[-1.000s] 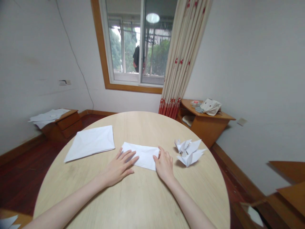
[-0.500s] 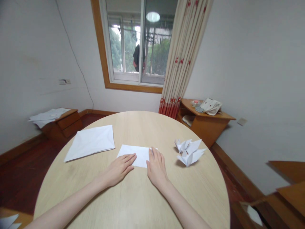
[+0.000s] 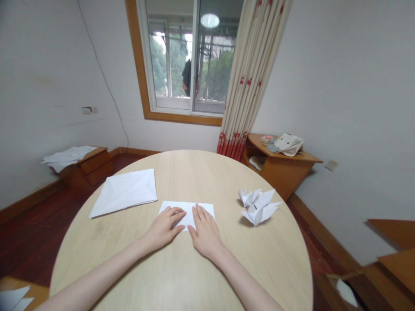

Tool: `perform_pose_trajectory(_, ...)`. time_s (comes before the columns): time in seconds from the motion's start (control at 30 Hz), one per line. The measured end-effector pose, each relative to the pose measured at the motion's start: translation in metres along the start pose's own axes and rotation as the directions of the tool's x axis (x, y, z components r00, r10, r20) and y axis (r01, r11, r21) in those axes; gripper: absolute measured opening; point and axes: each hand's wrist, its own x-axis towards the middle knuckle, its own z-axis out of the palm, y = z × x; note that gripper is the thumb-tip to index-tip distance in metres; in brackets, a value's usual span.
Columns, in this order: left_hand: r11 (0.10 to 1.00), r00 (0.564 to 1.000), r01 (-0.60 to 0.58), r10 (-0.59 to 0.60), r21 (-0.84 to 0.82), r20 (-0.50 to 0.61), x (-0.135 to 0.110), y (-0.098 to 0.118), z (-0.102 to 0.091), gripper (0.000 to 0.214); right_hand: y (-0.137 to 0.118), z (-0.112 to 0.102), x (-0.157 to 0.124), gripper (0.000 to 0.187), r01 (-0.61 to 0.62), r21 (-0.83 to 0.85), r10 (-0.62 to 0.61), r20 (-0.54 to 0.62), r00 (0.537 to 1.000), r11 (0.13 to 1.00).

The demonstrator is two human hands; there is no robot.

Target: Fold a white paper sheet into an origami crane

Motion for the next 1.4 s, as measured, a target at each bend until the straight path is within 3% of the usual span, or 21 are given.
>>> perform_pose_trajectory(0.2, 0.999, 0.999, 0.041, -0.041, 0.02, 0.035, 0.002, -0.01, -0.004, 0.05, 0.0, -0.01, 0.003, 0.057, -0.048, -0.01, 0.049, 0.131, 0.99, 0.999)
perform_pose_trajectory(0.4, 0.998, 0.987, 0.061, -0.063, 0.015, 0.146, 0.003, -0.022, -0.016, 0.059, 0.001, -0.019, 0.005, 0.059, -0.089, -0.024, 0.092, 0.243, 0.966, 0.996)
perform_pose_trajectory(0.67, 0.996, 0.956, 0.091, -0.082, -0.019, 0.281, 0.003, -0.045, -0.029, 0.075, 0.013, -0.016, 0.003, 0.053, -0.031, -0.003, 0.031, 0.244, 0.969, 1.0)
perform_pose_trajectory(0.9, 0.989, 0.947, 0.076, -0.032, -0.126, 0.321, 0.0, -0.064, -0.03, 0.085, 0.023, -0.019, 0.002, 0.052, -0.028, 0.031, 0.018, 0.284, 0.959, 0.999)
perform_pose_trajectory(1.4, 0.958, 0.904, 0.187, -0.081, -0.219, 0.419, -0.001, -0.068, -0.041, 0.094, 0.048, -0.043, -0.005, 0.058, -0.11, -0.024, 0.11, 0.417, 0.902, 0.994)
